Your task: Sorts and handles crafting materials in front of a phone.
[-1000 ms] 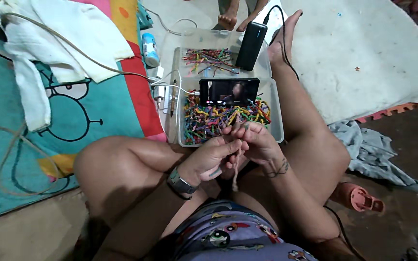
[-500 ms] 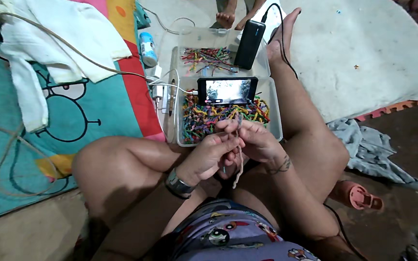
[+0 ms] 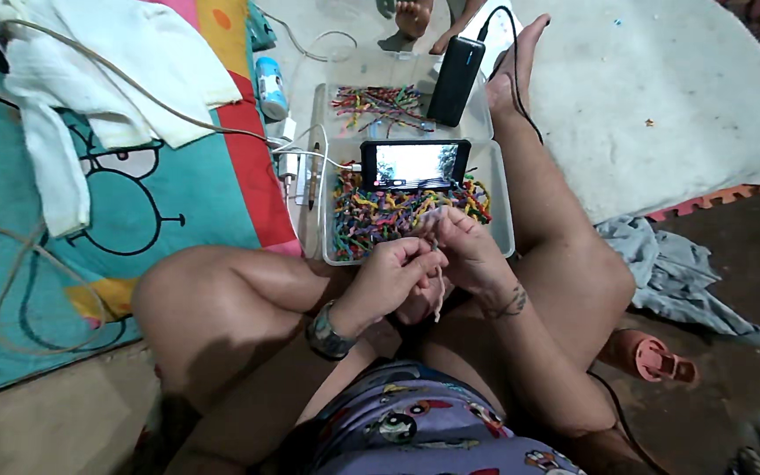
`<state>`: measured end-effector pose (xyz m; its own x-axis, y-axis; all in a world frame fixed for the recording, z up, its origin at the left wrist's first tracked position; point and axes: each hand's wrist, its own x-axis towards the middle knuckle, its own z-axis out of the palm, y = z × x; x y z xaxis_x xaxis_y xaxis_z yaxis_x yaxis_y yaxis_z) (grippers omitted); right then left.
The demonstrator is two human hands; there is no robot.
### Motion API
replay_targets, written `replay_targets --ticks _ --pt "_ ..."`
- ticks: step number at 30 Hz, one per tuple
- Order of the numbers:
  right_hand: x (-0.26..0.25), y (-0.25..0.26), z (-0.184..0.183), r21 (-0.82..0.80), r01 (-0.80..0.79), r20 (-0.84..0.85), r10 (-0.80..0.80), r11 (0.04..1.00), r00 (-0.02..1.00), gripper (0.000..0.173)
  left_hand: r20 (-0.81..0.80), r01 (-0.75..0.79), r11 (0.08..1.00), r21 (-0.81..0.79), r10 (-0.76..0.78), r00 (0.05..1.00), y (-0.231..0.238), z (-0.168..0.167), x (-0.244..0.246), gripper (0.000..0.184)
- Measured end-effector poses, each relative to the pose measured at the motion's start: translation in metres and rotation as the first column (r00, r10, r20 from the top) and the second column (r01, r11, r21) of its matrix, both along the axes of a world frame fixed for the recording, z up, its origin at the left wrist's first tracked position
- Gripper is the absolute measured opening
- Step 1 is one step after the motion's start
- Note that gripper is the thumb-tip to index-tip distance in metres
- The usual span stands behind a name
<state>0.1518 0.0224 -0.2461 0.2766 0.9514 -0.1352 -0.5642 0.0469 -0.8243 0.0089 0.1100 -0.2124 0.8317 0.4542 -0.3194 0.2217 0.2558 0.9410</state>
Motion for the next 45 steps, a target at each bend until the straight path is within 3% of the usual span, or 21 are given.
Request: replay_targets --ticks 2,4,7,10,12,13,15,16,17,19,22,25,28,30,32,34,36,38,41,43,45 --pt "0.010 -0.001 -0.003 0.101 -0.171 0.030 0.169 0.980 0.985 0.022 0.062 0.014 0.945 -0.326 0.007 0.998 0.002 0.000 -0.001 0.021" --pt "0.013 0.000 -0.007 0.153 -0.214 0.023 0.213 0.965 0.977 0.017 0.108 0.070 0.857 -0.511 -0.016 0.994 0.005 -0.001 -0.002 0.024" --pt "0.009 -0.001 -0.013 0.220 -0.120 -0.079 0.140 0.968 0.987 0.009 0.205 0.181 0.780 -0.599 -0.069 0.976 0.006 -0.005 -0.002 0.023" --pt "0.005 -0.001 -0.013 0.299 -0.059 -0.178 0.116 0.953 0.977 0.007 0.224 0.187 0.788 -0.587 -0.064 0.972 0.002 -0.005 -0.001 0.023" --pt "0.003 0.000 -0.011 0.266 -0.014 -0.186 0.066 0.964 0.980 0.004 0.159 0.105 0.900 -0.422 -0.041 0.986 -0.002 -0.002 0.000 0.019" --pt "0.001 -0.001 -0.009 0.222 0.013 -0.175 0.027 0.975 0.984 0.005 0.116 0.061 0.973 -0.221 -0.035 0.993 -0.003 -0.001 0.001 0.014" --pt "-0.002 0.000 -0.006 0.135 0.077 -0.130 -0.060 0.988 0.990 0.004 0.054 0.005 0.968 0.250 -0.020 0.998 -0.004 -0.003 0.000 0.014" --pt "-0.003 0.000 -0.006 0.109 0.097 -0.090 -0.087 0.989 0.992 0.003 0.042 -0.005 0.941 0.339 -0.009 0.999 -0.003 -0.004 0.000 0.016" --pt "-0.002 0.000 -0.005 0.098 0.083 -0.030 -0.080 0.992 0.996 0.003 0.031 -0.007 0.949 0.315 -0.002 1.000 -0.002 -0.003 -0.001 0.014" --pt "0.004 -0.001 -0.006 0.118 -0.049 0.069 0.041 0.992 0.997 0.011 0.033 -0.009 1.000 0.016 0.009 0.999 0.000 0.001 -0.002 0.013" --pt "0.012 -0.001 -0.011 0.195 -0.208 0.076 0.196 0.959 0.978 0.016 0.064 0.027 0.898 -0.438 0.001 0.998 0.004 0.003 -0.004 0.020" --pt "0.009 -0.003 -0.012 0.200 -0.118 0.025 0.115 0.973 0.993 0.008 0.088 0.088 0.829 -0.553 -0.047 0.995 0.006 -0.001 -0.004 0.022" --pt "0.005 -0.003 -0.011 0.164 -0.040 -0.044 0.047 0.986 0.998 0.007 0.096 0.049 0.930 -0.365 -0.015 0.995 0.000 -0.003 0.000 0.016" --pt "0.003 -0.001 -0.010 0.143 0.004 -0.081 0.008 0.990 0.997 0.010 0.059 0.019 0.999 -0.042 -0.016 0.998 -0.004 -0.005 0.001 0.011" --pt "-0.001 0.001 -0.009 0.095 0.058 -0.110 -0.048 0.994 0.993 0.014 0.058 -0.032 0.902 0.430 0.007 0.998 -0.010 -0.013 0.001 0.016" --pt "-0.003 0.001 -0.006 0.023 0.099 -0.056 -0.098 0.995 0.994 0.014 0.084 -0.080 0.759 0.646 0.034 0.996 -0.012 -0.019 0.001 0.019" --pt "0.001 -0.001 -0.005 0.025 0.045 0.056 -0.047 0.999 0.997 0.008 0.045 -0.046 0.876 0.480 0.028 0.999 -0.009 -0.011 -0.001 0.017" --pt "0.009 -0.003 -0.005 0.081 -0.101 0.113 0.092 0.992 0.989 0.020 0.010 -0.005 0.998 0.061 0.005 1.000 -0.002 0.000 -0.002 0.012" --pt "0.019 -0.005 -0.008 0.151 -0.248 0.142 0.227 0.957 0.963 0.023 0.073 0.069 0.895 -0.440 -0.041 0.997 0.006 0.002 -0.005 0.021" --pt "0.018 -0.004 -0.011 0.178 -0.226 0.125 0.206 0.958 0.971 0.017 0.135 0.154 0.792 -0.591 -0.091 0.987 0.008 -0.003 -0.006 0.023" --pt "0.012 -0.004 -0.013 0.214 -0.150 0.050 0.143 0.965 0.988 0.012 0.162 0.185 0.751 -0.633 -0.105 0.981 0.006 -0.005 -0.004 0.023"
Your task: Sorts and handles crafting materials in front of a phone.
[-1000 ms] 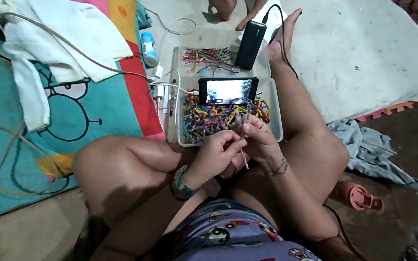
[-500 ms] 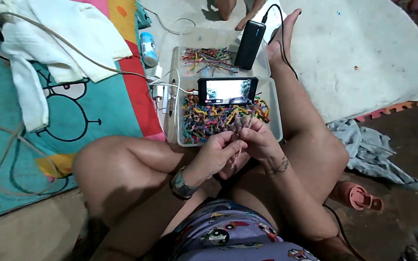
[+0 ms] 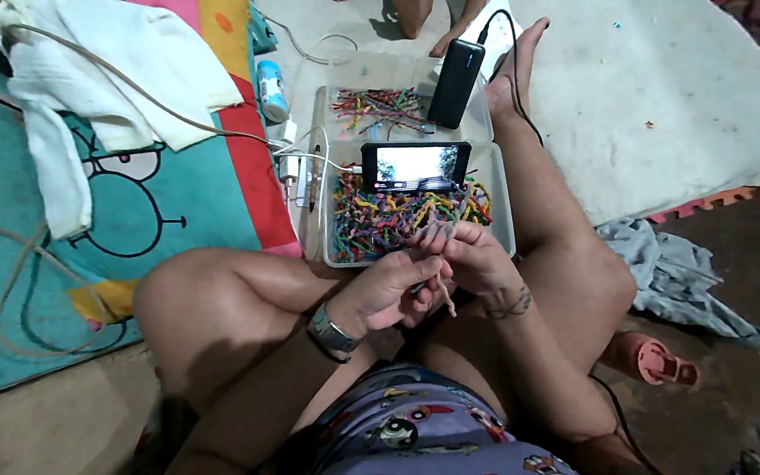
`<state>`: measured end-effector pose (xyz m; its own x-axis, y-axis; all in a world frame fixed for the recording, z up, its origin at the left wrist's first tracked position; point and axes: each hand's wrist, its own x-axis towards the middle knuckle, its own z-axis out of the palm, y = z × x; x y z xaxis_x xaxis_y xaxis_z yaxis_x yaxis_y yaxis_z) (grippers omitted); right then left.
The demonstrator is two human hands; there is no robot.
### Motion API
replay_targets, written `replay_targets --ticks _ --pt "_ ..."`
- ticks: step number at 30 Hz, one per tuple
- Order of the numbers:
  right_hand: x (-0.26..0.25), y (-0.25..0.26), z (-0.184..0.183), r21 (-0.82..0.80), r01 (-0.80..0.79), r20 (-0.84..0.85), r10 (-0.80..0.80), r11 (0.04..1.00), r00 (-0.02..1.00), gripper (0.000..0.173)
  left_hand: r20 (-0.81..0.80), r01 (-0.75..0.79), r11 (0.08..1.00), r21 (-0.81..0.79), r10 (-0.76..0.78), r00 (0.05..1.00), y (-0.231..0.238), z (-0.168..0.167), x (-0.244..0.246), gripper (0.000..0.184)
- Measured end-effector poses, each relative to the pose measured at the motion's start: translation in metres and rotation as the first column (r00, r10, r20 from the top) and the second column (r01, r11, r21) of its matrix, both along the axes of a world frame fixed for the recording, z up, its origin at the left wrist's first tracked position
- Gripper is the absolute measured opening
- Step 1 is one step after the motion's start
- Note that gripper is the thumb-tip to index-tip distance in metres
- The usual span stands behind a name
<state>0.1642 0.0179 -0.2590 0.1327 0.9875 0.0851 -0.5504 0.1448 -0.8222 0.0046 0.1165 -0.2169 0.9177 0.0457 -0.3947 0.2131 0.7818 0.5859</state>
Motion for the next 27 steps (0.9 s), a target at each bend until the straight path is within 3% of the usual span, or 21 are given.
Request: replay_targets --ticks 2,5,6,8,9,10,11,12,13,15,17,20,22,25,27 --pt "-0.005 0.000 0.002 -0.009 0.051 -0.062 -0.052 0.999 0.997 0.011 0.004 -0.033 0.996 0.081 0.033 0.999 -0.003 0.001 0.002 0.022" --pt "-0.007 0.000 0.009 -0.086 0.149 -0.071 -0.156 0.985 0.985 0.007 0.000 -0.113 0.896 0.429 0.125 0.992 -0.007 0.004 0.006 0.015" --pt "-0.008 0.001 0.011 -0.100 0.178 -0.069 -0.186 0.979 0.980 0.005 0.018 -0.129 0.797 0.590 0.147 0.989 -0.009 0.004 0.007 0.013" --pt "-0.011 0.002 0.012 -0.135 0.238 -0.061 -0.248 0.962 0.967 0.007 0.121 -0.188 0.414 0.891 0.181 0.976 -0.014 -0.003 0.008 0.014" --pt "-0.013 0.003 0.013 -0.166 0.278 -0.056 -0.291 0.946 0.955 0.012 0.176 -0.212 0.204 0.956 0.183 0.967 -0.017 -0.009 0.008 0.016" --pt "-0.016 0.004 0.014 -0.194 0.312 -0.049 -0.327 0.930 0.944 0.016 0.198 -0.217 0.087 0.972 0.181 0.963 -0.018 -0.012 0.008 0.017" --pt "-0.018 0.005 0.014 -0.222 0.338 -0.037 -0.355 0.915 0.934 0.018 0.180 -0.201 0.105 0.974 0.184 0.966 -0.019 -0.012 0.008 0.018" --pt "-0.019 0.005 0.015 -0.239 0.345 -0.023 -0.360 0.908 0.933 0.018 0.125 -0.170 0.242 0.955 0.190 0.974 -0.018 -0.008 0.007 0.017" --pt "-0.017 0.004 0.014 -0.236 0.318 -0.015 -0.330 0.918 0.944 0.014 0.054 -0.135 0.437 0.889 0.193 0.980 -0.015 -0.002 0.006 0.015" --pt "-0.008 0.001 0.012 -0.163 0.157 0.002 -0.158 0.974 0.987 0.010 -0.035 -0.122 0.770 0.626 0.184 0.982 -0.009 0.006 0.004 0.014" --pt "0.002 0.000 0.008 -0.062 -0.011 0.044 0.014 0.998 0.999 0.020 -0.048 -0.153 0.937 0.315 0.177 0.983 -0.005 0.006 0.002 0.020" --pt "0.006 0.000 0.003 -0.004 -0.071 0.081 0.071 0.997 0.994 0.016 -0.041 -0.082 0.994 -0.066 0.080 0.996 0.002 0.001 0.000 0.024" --pt "0.004 -0.001 0.002 0.004 -0.017 0.096 0.017 1.000 0.995 0.011 -0.032 -0.024 0.989 -0.147 0.019 0.999 0.002 -0.002 -0.001 0.025" --pt "0.001 -0.003 0.003 -0.020 0.095 0.146 -0.091 0.995 0.985 0.010 -0.003 -0.031 1.000 0.002 0.031 1.000 0.000 -0.002 0.000 0.024" --pt "0.000 -0.005 0.007 -0.085 0.180 0.178 -0.163 0.980 0.970 0.006 -0.020 -0.091 0.952 0.293 0.102 0.995 -0.002 0.002 0.003 0.019"
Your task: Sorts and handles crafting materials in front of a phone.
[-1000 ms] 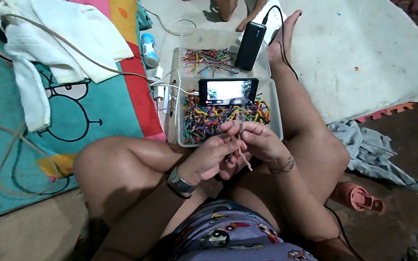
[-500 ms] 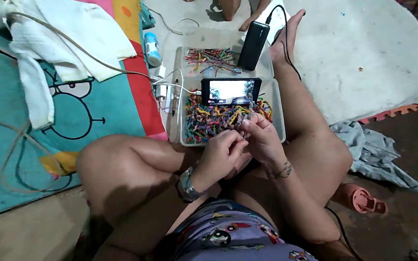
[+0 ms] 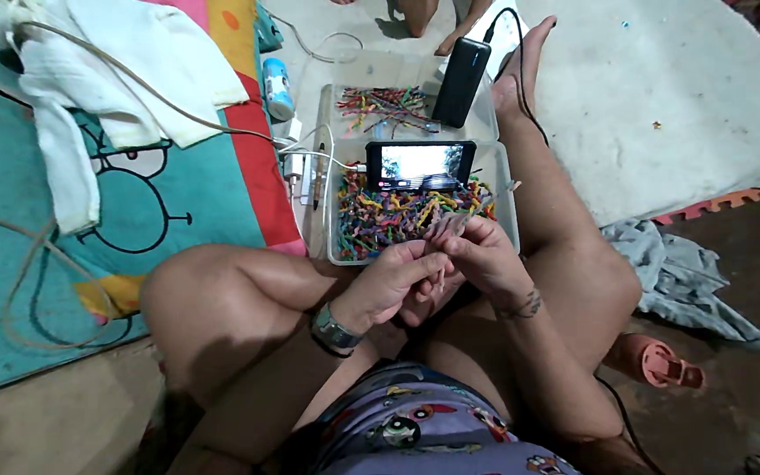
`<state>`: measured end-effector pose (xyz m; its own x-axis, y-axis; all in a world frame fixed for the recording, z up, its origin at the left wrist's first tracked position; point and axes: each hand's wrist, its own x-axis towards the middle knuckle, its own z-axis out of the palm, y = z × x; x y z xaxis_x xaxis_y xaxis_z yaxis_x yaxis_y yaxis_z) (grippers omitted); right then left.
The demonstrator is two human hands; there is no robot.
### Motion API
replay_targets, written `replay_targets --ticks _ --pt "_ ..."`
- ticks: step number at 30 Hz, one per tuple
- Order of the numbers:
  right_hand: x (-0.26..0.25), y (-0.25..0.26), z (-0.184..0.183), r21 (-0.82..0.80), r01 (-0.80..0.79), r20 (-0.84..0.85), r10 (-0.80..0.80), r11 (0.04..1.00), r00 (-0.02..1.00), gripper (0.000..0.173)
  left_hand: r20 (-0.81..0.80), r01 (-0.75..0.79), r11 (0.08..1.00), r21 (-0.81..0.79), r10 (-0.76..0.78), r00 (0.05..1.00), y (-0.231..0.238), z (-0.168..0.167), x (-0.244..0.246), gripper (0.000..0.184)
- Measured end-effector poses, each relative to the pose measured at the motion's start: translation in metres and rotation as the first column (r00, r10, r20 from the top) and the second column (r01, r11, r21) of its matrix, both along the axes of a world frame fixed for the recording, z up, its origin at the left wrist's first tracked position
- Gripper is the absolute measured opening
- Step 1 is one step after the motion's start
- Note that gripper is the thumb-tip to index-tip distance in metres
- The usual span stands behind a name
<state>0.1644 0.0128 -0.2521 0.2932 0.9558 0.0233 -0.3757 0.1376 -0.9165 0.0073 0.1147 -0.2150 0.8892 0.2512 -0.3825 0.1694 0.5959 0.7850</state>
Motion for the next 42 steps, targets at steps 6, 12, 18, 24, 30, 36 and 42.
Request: replay_targets --ticks 6,12,18,24,30,36,42 --pt "-0.009 0.007 0.008 -0.114 0.197 -0.039 -0.202 0.974 0.979 0.013 0.087 -0.130 0.377 0.917 0.130 0.988 -0.011 -0.011 0.007 0.016" --pt "0.001 0.004 0.005 0.005 -0.085 -0.096 0.085 0.996 0.992 0.014 0.019 0.008 1.000 0.013 -0.009 1.000 0.000 0.004 0.002 0.022" --pt "0.005 0.004 -0.007 0.169 -0.103 -0.029 0.109 0.980 0.994 0.010 0.150 0.154 0.879 -0.451 -0.095 0.984 -0.001 -0.009 0.001 0.028" --pt "0.000 0.004 0.000 0.057 0.073 -0.019 -0.073 0.996 0.997 0.010 0.047 0.026 0.991 -0.131 -0.020 0.999 -0.007 -0.003 0.005 0.020" --pt "-0.005 0.004 0.004 -0.089 0.143 0.054 -0.139 0.986 0.989 0.014 0.010 -0.082 0.833 0.547 0.092 0.996 -0.011 -0.005 0.004 0.012" --pt "0.008 0.001 0.000 0.069 -0.083 0.045 0.080 0.994 0.996 0.018 0.003 -0.012 0.970 -0.242 0.013 1.000 -0.002 -0.007 0.002 0.027" --pt "-0.003 0.003 -0.003 0.093 0.037 -0.125 -0.025 0.995 0.992 0.008 0.053 -0.022 1.000 0.000 0.022 0.998 -0.009 -0.004 0.003 0.023"
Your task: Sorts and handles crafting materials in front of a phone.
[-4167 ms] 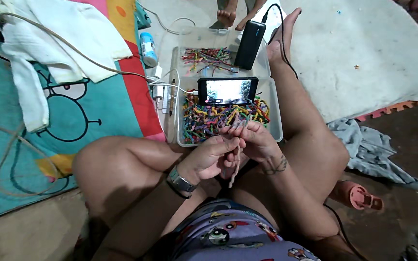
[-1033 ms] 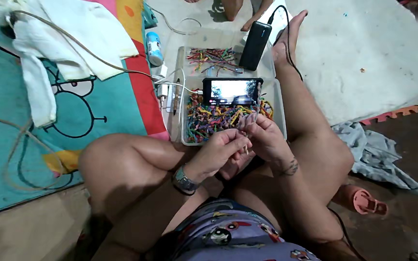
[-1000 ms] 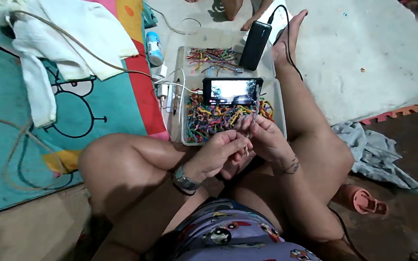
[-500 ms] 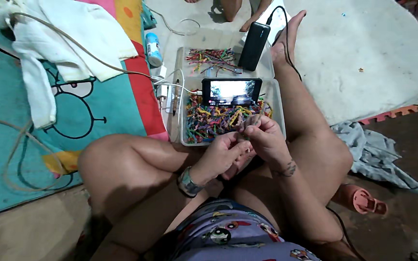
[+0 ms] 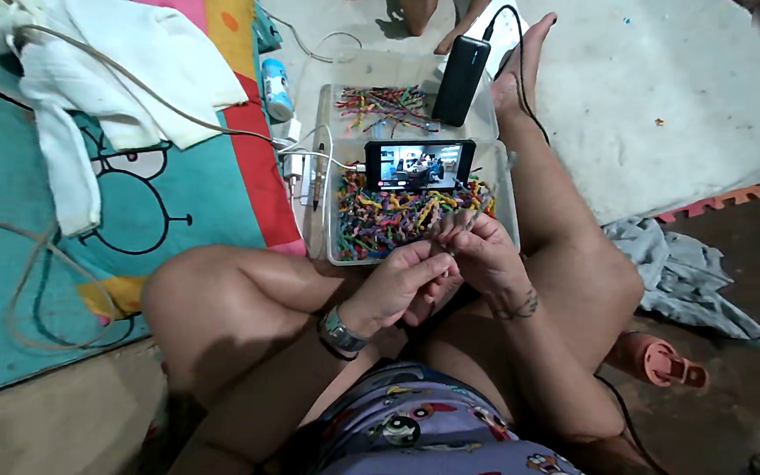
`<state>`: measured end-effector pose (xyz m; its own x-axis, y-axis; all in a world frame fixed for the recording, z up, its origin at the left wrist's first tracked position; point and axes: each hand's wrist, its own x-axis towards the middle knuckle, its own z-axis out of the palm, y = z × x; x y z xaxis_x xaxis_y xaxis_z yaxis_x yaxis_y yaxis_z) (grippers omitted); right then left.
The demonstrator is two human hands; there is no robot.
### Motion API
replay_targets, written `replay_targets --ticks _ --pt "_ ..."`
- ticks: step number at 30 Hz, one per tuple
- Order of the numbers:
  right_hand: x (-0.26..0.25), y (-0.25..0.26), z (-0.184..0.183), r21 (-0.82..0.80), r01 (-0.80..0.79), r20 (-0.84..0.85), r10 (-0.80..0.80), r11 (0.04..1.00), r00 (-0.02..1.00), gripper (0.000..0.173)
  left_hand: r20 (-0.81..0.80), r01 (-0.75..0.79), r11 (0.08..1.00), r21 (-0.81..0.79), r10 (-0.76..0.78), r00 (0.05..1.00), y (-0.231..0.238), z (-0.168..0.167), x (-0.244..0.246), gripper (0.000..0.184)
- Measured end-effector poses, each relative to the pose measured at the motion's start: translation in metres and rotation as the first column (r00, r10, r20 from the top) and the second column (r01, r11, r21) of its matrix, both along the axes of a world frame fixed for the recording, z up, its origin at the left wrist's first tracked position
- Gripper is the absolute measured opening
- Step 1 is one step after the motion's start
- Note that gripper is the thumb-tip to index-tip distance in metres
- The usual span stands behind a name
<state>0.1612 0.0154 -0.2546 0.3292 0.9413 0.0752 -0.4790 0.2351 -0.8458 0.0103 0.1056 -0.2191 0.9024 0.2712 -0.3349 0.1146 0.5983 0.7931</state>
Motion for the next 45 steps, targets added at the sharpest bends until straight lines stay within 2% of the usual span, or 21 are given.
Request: replay_targets --ticks 2,3,5,8,10,13,16,20,23,25,28,30,33,35,39,42,45 --pt "-0.003 0.001 0.001 -0.007 0.027 -0.034 -0.027 1.000 0.999 0.007 0.005 -0.036 0.954 0.296 0.036 0.999 -0.001 0.001 0.000 0.018" --pt "-0.005 0.002 0.001 -0.015 0.047 -0.054 -0.047 0.999 0.997 0.006 0.010 -0.048 0.891 0.452 0.049 0.999 -0.002 0.000 0.000 0.016" --pt "-0.008 0.003 0.000 -0.043 0.083 -0.079 -0.086 0.996 0.993 0.010 0.055 -0.091 0.697 0.711 0.073 0.996 -0.006 -0.008 0.000 0.018" --pt "-0.011 0.003 0.001 -0.116 0.130 -0.050 -0.137 0.985 0.989 0.016 0.111 -0.144 0.421 0.896 0.101 0.989 -0.011 -0.018 0.000 0.020" --pt "-0.010 0.003 0.000 -0.129 0.145 0.001 -0.146 0.981 0.989 0.018 0.102 -0.141 0.360 0.922 0.124 0.987 -0.012 -0.020 -0.001 0.021" --pt "-0.004 0.001 -0.002 -0.090 0.128 0.053 -0.124 0.988 0.991 0.015 0.047 -0.076 0.425 0.902 0.078 0.996 -0.002 -0.012 -0.004 0.022" --pt "0.012 -0.001 -0.004 0.050 0.054 0.075 -0.058 0.997 0.995 0.027 0.054 0.005 0.426 0.905 -0.127 0.990 0.018 -0.003 -0.010 0.024" --pt "0.026 -0.006 -0.002 0.145 -0.055 0.131 0.036 0.988 0.991 0.033 0.086 0.168 0.468 0.868 -0.474 0.876 0.048 0.011 -0.019 0.027" --pt "0.028 -0.006 -0.003 0.092 -0.038 0.144 0.025 0.995 0.989 0.028 0.146 0.204 0.533 0.821 -0.542 0.827 0.066 0.022 -0.021 0.029" --pt "0.028 -0.006 -0.006 0.050 -0.014 0.132 0.007 0.999 0.991 0.030 0.096 0.190 0.524 0.830 -0.471 0.877 0.080 0.037 -0.018 0.028" --pt "0.027 -0.005 -0.007 0.009 -0.005 0.128 0.003 1.000 0.992 0.029 -0.090 0.198 0.447 0.873 -0.250 0.964 0.109 0.061 0.000 0.023" --pt "0.026 -0.002 -0.008 -0.011 0.003 0.138 -0.001 1.000 0.990 0.027 -0.239 0.252 0.402 0.880 -0.083 0.967 0.133 0.070 0.018 0.024" --pt "0.025 -0.002 -0.009 -0.030 0.015 0.139 -0.010 0.999 0.990 0.027 -0.367 0.263 0.405 0.875 0.203 0.908 0.168 0.066 0.037 0.034" --pt "0.025 -0.001 -0.009 -0.039 0.023 0.129 -0.018 0.999 0.991 0.027 -0.347 0.199 0.426 0.883 0.305 0.887 0.179 0.058 0.032 0.044" --pt "0.025 -0.002 -0.007 -0.105 0.038 0.141 -0.023 0.994 0.990 0.023 -0.217 0.056 0.393 0.918 0.378 0.900 0.168 0.036 0.007 0.037" --pt "0.023 0.000 -0.005 -0.156 0.045 0.156 -0.020 0.987 0.988 0.015 -0.171 0.016 0.384 0.923 0.374 0.911 0.151 0.029 -0.010 0.053" --pt "0.023 -0.002 -0.004 -0.147 0.071 0.208 -0.039 0.987 0.977 0.013 -0.030 -0.092 0.319 0.943 0.359 0.933 0.129 0.036 -0.017 0.049"
